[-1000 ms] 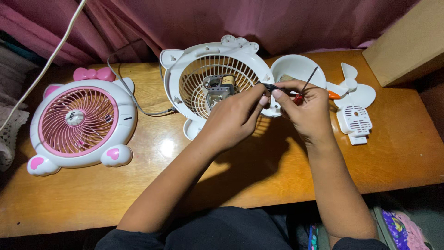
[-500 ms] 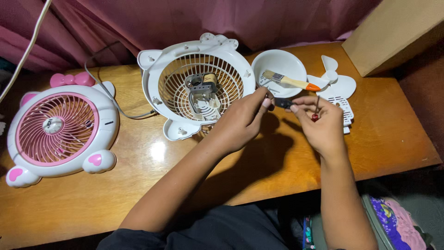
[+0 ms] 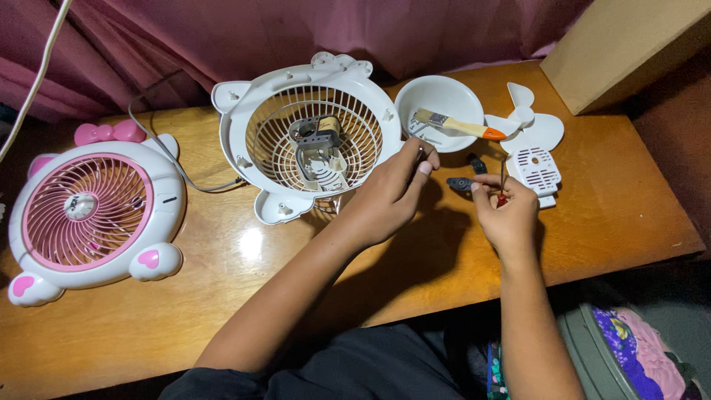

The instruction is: The person disassembles a small white electric fan, removes the motor, and uses a paintbrush to clean the motor and internal components. They then reassemble the fan by placing the motor back and securing it with a screwdriver.

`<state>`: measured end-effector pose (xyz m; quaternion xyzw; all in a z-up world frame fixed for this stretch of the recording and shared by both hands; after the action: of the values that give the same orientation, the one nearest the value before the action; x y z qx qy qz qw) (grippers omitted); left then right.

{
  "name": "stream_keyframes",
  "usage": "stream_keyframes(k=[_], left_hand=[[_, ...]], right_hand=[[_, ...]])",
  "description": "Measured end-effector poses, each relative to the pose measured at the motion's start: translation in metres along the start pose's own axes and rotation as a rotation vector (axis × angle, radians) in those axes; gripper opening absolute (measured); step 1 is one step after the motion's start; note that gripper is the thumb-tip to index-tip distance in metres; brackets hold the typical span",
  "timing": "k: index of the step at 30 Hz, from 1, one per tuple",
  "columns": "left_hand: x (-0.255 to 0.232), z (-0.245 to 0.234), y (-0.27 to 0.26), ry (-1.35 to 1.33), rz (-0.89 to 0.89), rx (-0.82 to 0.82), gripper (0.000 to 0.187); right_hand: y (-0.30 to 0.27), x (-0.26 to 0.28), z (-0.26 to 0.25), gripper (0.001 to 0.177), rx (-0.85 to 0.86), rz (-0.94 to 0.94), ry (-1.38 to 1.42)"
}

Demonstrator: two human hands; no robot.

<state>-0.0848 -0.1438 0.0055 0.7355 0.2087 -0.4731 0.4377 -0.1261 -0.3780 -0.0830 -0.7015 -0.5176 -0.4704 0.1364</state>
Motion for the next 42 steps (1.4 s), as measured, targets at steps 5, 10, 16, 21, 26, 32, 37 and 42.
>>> stream_keyframes(k=[5, 10, 16, 21, 26, 32, 37, 42], left_hand=[[0.005, 0.0, 0.0, -0.008, 0.002, -0.034, 0.014], [0.008, 0.0, -0.001, -0.012, -0.049, -0.018, 0.017], [0.005, 0.003, -0.001, -0.051, -0.054, -0.003, 0.017], [0.004, 0.006, -0.001, -0.035, -0.092, -0.001, 0.017], [0.006, 0.004, -0.001, -0.04, -0.044, -0.011, 0.018], [0.004, 0.001, -0.002, -0.076, -0.05, 0.005, 0.021], [-0.001, -0.008, -0.007, -0.105, -0.069, 0.037, 0.031], [-0.003, -0.017, -0.015, -0.066, 0.007, 0.038, 0.034]], right_hand=[[0.001, -0.008, 0.001, 0.012, -0.077, 0.02, -0.281], [0.001, -0.017, 0.005, 0.014, -0.1, -0.011, -0.326], [0.002, -0.021, 0.015, 0.019, -0.127, -0.015, -0.338], [0.002, -0.013, 0.019, 0.019, -0.135, -0.138, -0.583], [0.004, -0.002, 0.023, 0.025, -0.141, -0.158, -0.663], [0.0, 0.006, 0.019, 0.029, -0.16, -0.143, -0.576], [-0.01, 0.023, 0.016, 0.009, -0.225, -0.346, -0.406], [-0.017, 0.047, 0.019, 0.017, -0.209, -0.429, -0.251]])
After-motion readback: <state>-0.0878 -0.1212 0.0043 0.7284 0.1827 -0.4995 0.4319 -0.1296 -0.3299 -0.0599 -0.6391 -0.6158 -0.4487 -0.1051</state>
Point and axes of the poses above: each hand's wrist, its own y-axis towards the middle knuckle, its own z-axis out of the palm, x = y × z, the point moved 1 cm from there along y, towards the middle knuckle, and after that the axes turned 11 degrees about -y, right-handed, at the moved point
